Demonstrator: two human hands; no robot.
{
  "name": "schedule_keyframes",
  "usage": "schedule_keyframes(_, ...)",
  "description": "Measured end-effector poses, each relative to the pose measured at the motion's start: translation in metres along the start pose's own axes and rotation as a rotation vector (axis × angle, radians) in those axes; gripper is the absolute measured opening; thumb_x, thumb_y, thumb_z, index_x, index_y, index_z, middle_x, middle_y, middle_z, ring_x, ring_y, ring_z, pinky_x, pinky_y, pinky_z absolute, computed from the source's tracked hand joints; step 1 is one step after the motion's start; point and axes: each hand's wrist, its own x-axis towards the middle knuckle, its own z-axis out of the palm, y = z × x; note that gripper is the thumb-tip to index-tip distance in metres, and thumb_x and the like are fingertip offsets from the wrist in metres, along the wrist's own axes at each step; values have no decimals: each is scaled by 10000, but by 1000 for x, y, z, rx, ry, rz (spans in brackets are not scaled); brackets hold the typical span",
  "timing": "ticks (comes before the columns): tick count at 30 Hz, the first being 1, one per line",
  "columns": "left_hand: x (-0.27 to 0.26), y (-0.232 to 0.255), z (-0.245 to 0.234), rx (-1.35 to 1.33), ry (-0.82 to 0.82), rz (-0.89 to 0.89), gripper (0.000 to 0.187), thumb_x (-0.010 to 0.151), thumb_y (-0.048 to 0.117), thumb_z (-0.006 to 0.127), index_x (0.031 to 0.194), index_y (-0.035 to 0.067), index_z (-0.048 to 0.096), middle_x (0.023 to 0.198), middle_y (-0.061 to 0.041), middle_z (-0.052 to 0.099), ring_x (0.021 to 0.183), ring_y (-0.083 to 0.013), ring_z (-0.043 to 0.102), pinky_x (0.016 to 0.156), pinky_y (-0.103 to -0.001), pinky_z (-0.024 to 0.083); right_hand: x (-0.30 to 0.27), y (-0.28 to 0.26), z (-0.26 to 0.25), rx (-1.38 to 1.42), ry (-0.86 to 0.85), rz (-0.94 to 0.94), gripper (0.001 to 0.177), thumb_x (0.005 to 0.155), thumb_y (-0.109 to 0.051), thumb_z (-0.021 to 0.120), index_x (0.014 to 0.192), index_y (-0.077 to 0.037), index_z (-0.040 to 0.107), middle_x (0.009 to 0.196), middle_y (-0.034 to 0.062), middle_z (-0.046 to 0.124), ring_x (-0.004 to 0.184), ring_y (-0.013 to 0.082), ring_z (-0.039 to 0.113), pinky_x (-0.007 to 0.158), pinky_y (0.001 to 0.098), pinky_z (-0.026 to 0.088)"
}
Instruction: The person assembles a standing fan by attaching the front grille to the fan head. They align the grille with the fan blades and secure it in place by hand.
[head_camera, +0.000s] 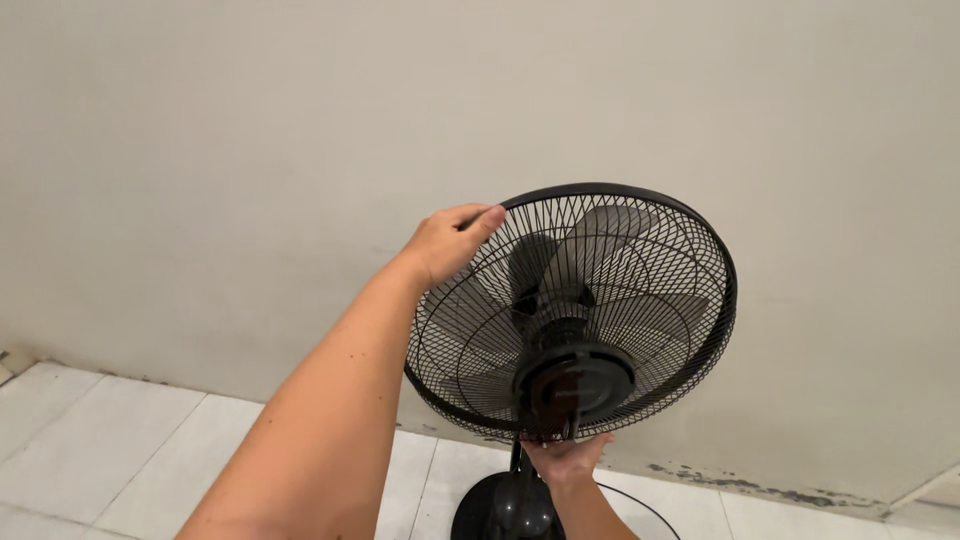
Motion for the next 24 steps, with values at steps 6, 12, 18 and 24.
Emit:
schedule_keyframes(6, 5, 5, -3, -150, -15, -95, 583, 836, 619, 642, 1151, 156, 802, 1018, -36, 768, 858, -155, 659, 858, -348, 555, -14, 3, 17, 51, -20, -1, 1071, 868, -897, 28, 1631, -185, 265, 1669, 162, 296, 1524, 382, 292, 1227, 576, 237)
schedule_keyframes(12, -1, 5, -4, -148, 1, -93, 575, 852, 604, 653, 1095, 107, 810, 953, -30, 765, 733, -134, 627, 767, -331, 561, -35, -10, 26, -168, 11, -79, 712, 980, -578, 184, 1569, -230, 382, 1631, 120, 344, 1502, 339, 298, 1186, 671, 230)
schedule_keyframes(18, -1, -3, 0, -180, 53, -20, 535, 875, 554, 675, 1052, 68, 809, 877, -55, 767, 757, -138, 663, 744, -316, 564, -30, -70, 19, -90, -14, -189, 774, 980, -670, 135, 1498, -205, 474, 1539, 117, 492, 1435, 357, 433, 1171, 639, 295)
schedule_keyframes(24, 10, -14, 1, -271, 25, -28, 492, 892, 506, 675, 1060, 63, 807, 919, -66, 773, 793, -151, 691, 754, -311, 587, 10, -134, -7, -245, -171, -279, 690, 995, -671, 329, 1459, -180, 472, 1500, 55, 517, 1378, 324, 469, 1135, 599, 349)
